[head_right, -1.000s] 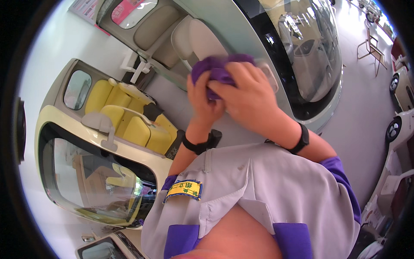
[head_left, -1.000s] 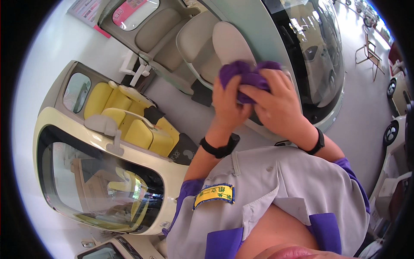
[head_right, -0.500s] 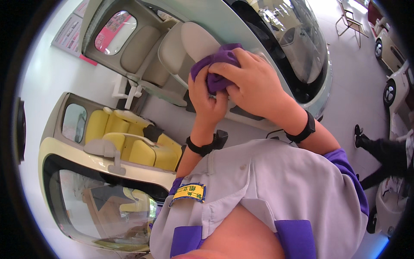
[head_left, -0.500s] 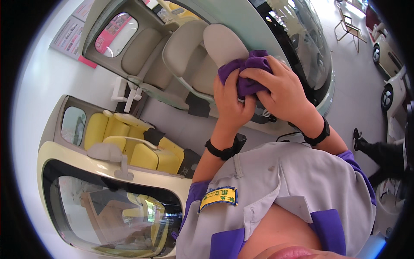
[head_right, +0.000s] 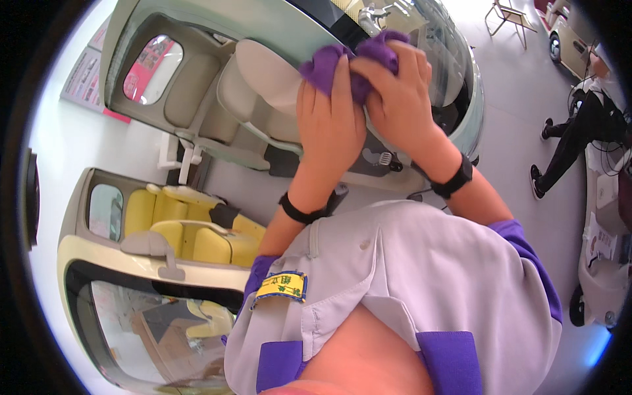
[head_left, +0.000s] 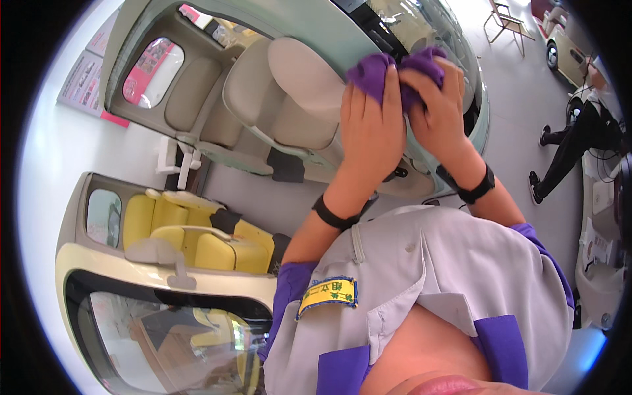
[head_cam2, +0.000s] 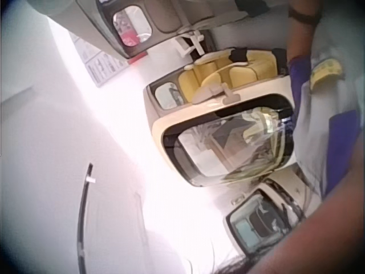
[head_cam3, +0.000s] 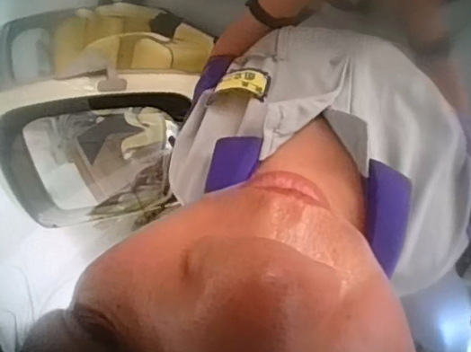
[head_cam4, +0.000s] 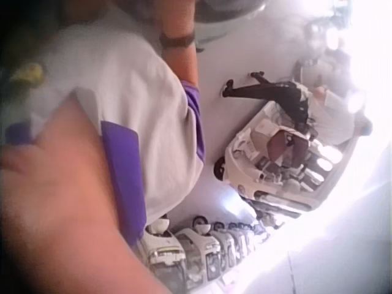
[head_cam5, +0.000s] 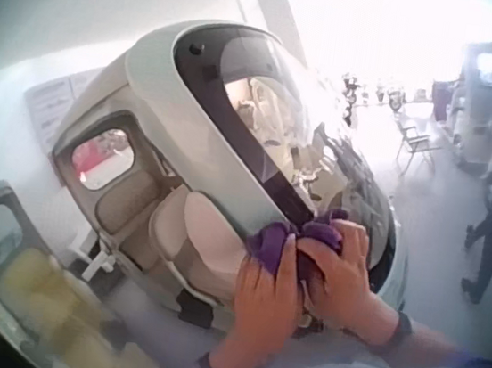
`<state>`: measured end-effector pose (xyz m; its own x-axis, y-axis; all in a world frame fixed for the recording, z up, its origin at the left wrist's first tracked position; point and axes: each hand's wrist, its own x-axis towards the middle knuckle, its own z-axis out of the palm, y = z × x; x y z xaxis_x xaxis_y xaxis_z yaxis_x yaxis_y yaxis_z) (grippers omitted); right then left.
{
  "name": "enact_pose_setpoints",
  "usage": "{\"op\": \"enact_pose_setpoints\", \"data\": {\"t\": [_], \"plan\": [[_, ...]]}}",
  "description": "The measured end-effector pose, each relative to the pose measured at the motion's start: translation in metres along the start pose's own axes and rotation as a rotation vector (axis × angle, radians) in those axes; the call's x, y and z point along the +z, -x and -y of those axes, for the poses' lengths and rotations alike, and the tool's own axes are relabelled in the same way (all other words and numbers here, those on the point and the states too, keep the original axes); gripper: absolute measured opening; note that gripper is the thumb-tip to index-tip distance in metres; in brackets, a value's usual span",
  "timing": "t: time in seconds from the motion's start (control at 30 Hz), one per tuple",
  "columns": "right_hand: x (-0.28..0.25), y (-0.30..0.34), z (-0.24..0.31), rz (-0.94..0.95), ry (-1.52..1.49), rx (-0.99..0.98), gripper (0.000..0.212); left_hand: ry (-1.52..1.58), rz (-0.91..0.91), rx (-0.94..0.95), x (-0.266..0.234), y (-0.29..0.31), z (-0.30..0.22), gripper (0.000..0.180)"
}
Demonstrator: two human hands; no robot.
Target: Cleaning the handlebars, mirror, and front body of a small electric scooter using a purple cloth.
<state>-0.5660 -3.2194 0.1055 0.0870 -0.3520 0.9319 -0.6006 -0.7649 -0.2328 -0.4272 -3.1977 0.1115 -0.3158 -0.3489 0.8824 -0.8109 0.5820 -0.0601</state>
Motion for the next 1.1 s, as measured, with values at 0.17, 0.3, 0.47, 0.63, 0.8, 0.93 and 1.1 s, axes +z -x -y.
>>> {"op": "enact_pose_setpoints", "data": {"t": [0.17, 0.3, 0.47, 0.63, 0.8, 0.93, 1.1], "plan": [[0.013, 0.012, -0.052, 0.120, -0.138, 0.103, 0.048, -0.186, 0.066, 0.001, 0.036, -0.006, -0.017, 0.047], [0.015, 0.058, -0.087, 0.135, -0.309, 0.122, 0.042, -0.211, 0.122, -0.016, 0.072, 0.034, -0.046, 0.046], [0.004, 0.111, -0.122, 0.209, -0.355, 0.080, 0.035, -0.177, 0.210, -0.088, 0.109, 0.095, -0.080, 0.047], [0.006, 0.090, -0.130, 0.265, -0.464, 0.025, 0.034, -0.124, 0.211, -0.256, 0.126, 0.096, -0.083, 0.060], [0.014, 0.040, -0.133, 0.228, -0.546, -0.035, 0.033, -0.308, 0.156, -0.254, 0.120, 0.058, -0.082, 0.059], [0.013, 0.059, -0.147, 0.249, -0.574, -0.102, 0.030, -0.377, 0.133, -0.248, 0.142, 0.086, -0.087, 0.059], [0.005, 0.110, -0.169, 0.288, -0.491, -0.132, 0.032, -0.296, 0.193, -0.215, 0.167, 0.134, -0.106, 0.060]]}}
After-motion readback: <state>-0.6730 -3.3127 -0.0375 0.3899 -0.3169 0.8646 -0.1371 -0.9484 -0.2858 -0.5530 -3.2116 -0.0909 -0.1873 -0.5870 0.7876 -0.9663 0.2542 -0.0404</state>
